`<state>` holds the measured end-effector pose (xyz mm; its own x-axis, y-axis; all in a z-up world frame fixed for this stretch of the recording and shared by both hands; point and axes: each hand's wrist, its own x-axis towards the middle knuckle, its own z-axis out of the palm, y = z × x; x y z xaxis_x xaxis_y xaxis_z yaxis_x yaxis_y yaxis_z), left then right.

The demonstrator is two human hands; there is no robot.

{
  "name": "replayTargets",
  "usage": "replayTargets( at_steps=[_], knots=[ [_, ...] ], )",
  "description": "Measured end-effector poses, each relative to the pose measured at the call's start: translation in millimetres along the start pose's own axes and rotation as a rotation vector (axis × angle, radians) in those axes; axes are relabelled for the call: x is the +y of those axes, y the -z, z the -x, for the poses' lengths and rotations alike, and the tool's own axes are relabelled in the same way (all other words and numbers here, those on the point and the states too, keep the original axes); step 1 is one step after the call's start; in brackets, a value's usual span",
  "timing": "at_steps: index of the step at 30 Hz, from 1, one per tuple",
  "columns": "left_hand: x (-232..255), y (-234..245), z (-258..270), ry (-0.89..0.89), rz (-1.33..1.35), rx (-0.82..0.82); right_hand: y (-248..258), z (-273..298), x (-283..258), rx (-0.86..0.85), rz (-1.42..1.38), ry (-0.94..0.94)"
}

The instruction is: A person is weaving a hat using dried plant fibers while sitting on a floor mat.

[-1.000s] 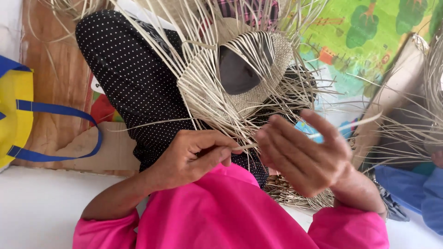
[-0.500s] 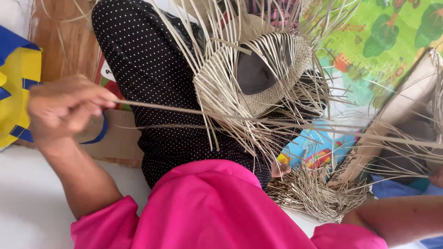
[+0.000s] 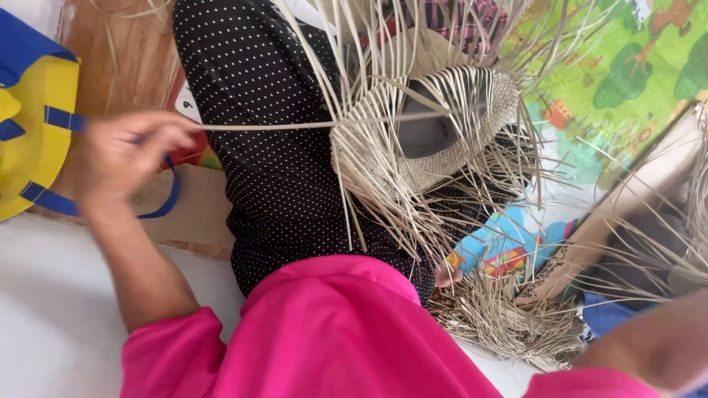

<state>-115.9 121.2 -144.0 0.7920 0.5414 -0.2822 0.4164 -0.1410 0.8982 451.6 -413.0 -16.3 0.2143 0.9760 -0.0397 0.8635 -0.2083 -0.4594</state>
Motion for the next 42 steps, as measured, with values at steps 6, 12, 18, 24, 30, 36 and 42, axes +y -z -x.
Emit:
replayTargets(
  at_steps=[6, 12, 18, 24, 30, 36, 42],
  knots=[
    [102.1, -84.6, -19.4, -0.412, -0.085, 0.026, -123.6, -165.0, -158.6, 0.146, -0.072, 0.083],
    [81.0, -84.7, -9.0, -0.388, -0.251, 0.081, -186.8, -228.9, -223.1, 0.090, -0.193, 0.187],
    [65.8, -56.5, 9.1, -0.236, -0.312, 0.320, -206.4, -234.4, -225.0, 0.225, -0.177, 0.182],
    [-11.2, -46.4, 9.6, -0.220, -0.386, 0.680, -221.1, -224.5, -205.9, 0.305, -0.395, 0.082],
    [-135.1, -77.2, -49.3, 0.289, 0.004, 0.585, -197.0, -210.0, -215.6, 0.349, -0.456, 0.092],
    [-168.8, -101.7, -62.6, 0.425, 0.001, 0.623, -189.5, -176.4, -218.6, 0.410, -0.457, 0.047],
    [-116.9, -93.6, -55.0, 0.395, 0.098, 0.642, -189.8, -156.7, -214.0, 0.479, -0.496, 0.027]
  ],
)
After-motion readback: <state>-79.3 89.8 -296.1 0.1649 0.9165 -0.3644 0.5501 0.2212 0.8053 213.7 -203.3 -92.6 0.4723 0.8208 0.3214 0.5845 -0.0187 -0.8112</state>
